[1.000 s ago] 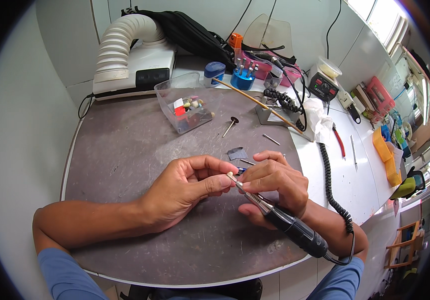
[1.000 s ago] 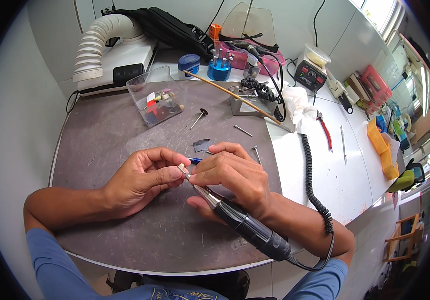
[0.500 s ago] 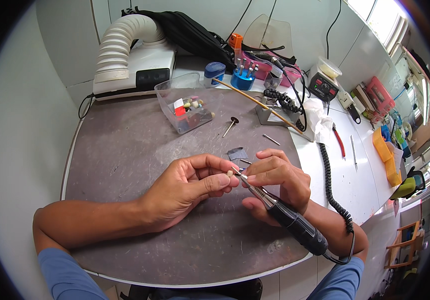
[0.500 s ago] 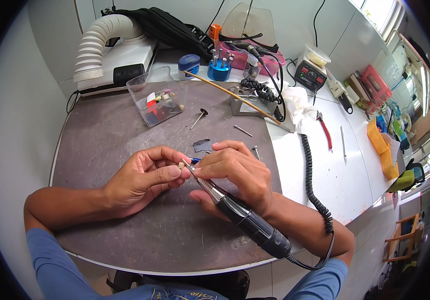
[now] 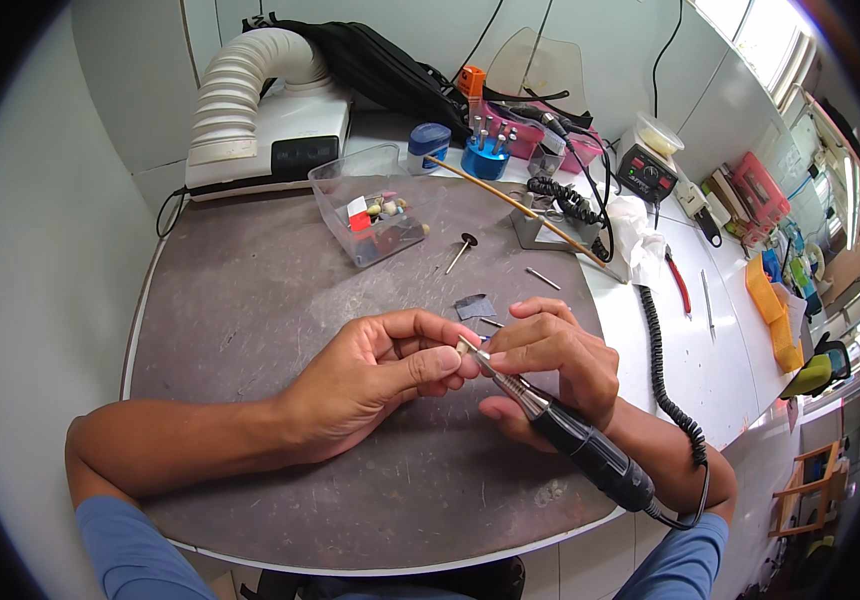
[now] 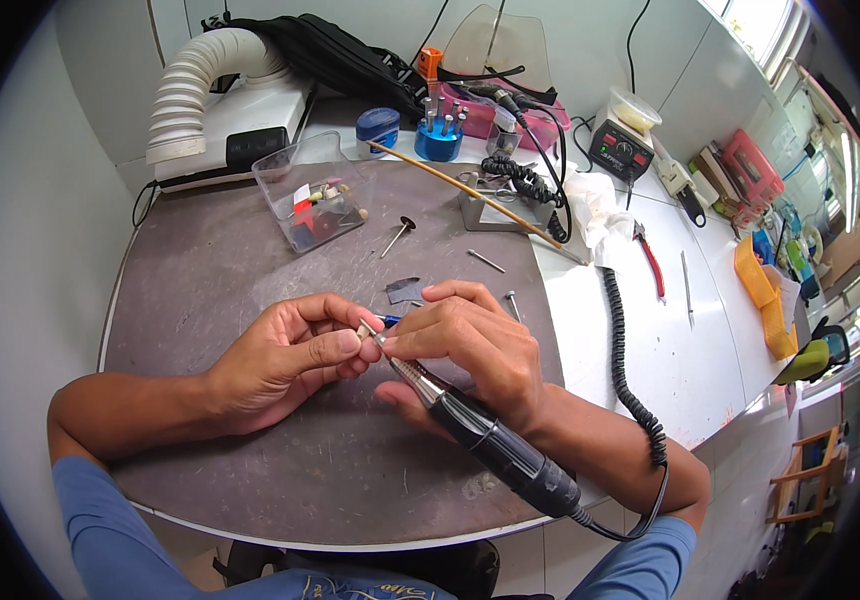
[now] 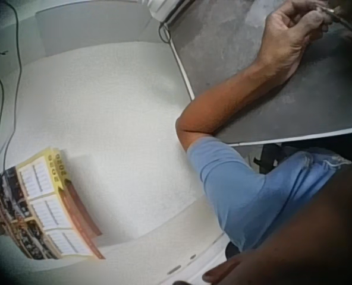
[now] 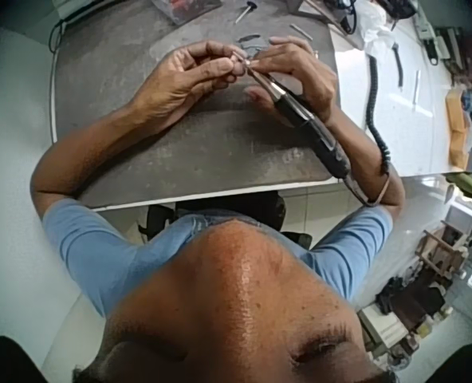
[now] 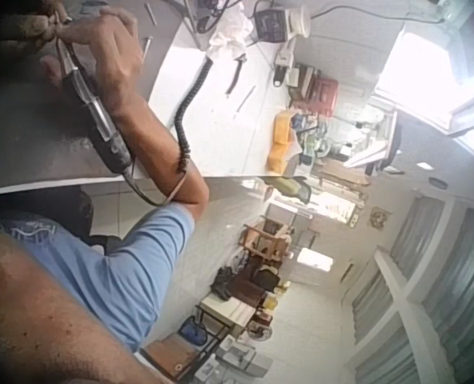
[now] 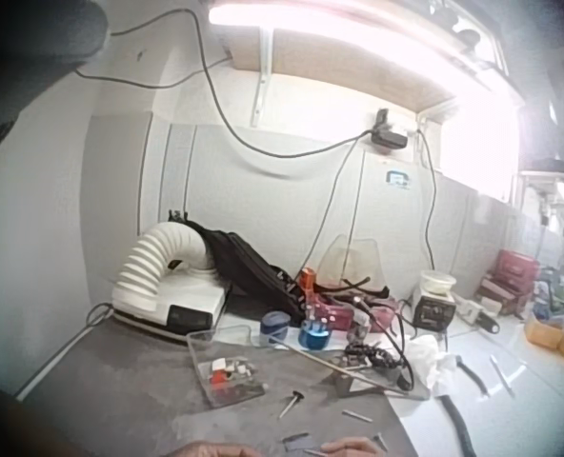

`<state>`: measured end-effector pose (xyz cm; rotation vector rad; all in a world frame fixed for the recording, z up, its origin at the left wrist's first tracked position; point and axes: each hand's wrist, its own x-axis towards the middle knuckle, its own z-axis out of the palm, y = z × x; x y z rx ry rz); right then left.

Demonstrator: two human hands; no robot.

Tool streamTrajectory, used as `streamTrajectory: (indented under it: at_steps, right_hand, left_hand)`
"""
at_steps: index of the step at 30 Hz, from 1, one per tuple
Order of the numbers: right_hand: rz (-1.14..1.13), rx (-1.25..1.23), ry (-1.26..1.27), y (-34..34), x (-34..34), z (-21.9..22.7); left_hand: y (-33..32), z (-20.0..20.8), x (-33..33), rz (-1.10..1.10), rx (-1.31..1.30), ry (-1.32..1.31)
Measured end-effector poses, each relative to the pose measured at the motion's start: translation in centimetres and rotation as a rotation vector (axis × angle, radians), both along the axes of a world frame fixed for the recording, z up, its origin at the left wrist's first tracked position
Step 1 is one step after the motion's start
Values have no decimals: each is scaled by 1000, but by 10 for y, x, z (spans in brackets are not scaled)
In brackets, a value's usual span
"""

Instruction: The person holds a small dental part and uses a rotary handpiece tool to polish its surface, moving the tool across different areas of the part.

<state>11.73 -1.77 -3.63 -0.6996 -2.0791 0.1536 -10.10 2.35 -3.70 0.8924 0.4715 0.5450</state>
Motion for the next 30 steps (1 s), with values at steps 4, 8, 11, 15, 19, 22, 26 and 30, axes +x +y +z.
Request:
streamTrajectory:
  at_steps: [4, 8, 11, 15, 19, 22, 26, 30]
  right_hand:
    - [26, 2, 7, 0, -1, -1]
    - [8, 8, 5, 0, -1, 0]
    - [-6, 2, -1, 0, 0, 0]
    - [20, 0, 4, -1, -1, 0]
    - [-6, 3, -1, 1, 0, -1]
    - [29, 2, 12, 0, -1, -2]
    - [-12, 12, -3, 1, -1, -1]
    - [6, 12, 2, -1, -1, 0]
  left_hand:
    - [0, 0, 0, 1, -11, 6]
    - [0, 2, 0, 8, -13, 19]
    - [0, 2, 0, 15, -17, 33]
    - [0, 1, 0, 17, -22, 30]
    - [-1, 2, 0, 7, -16, 19]
    - [-1, 2, 0, 7, -12, 23]
    - [0, 2, 0, 14, -12, 10]
    - [0, 2, 0, -1, -10, -2]
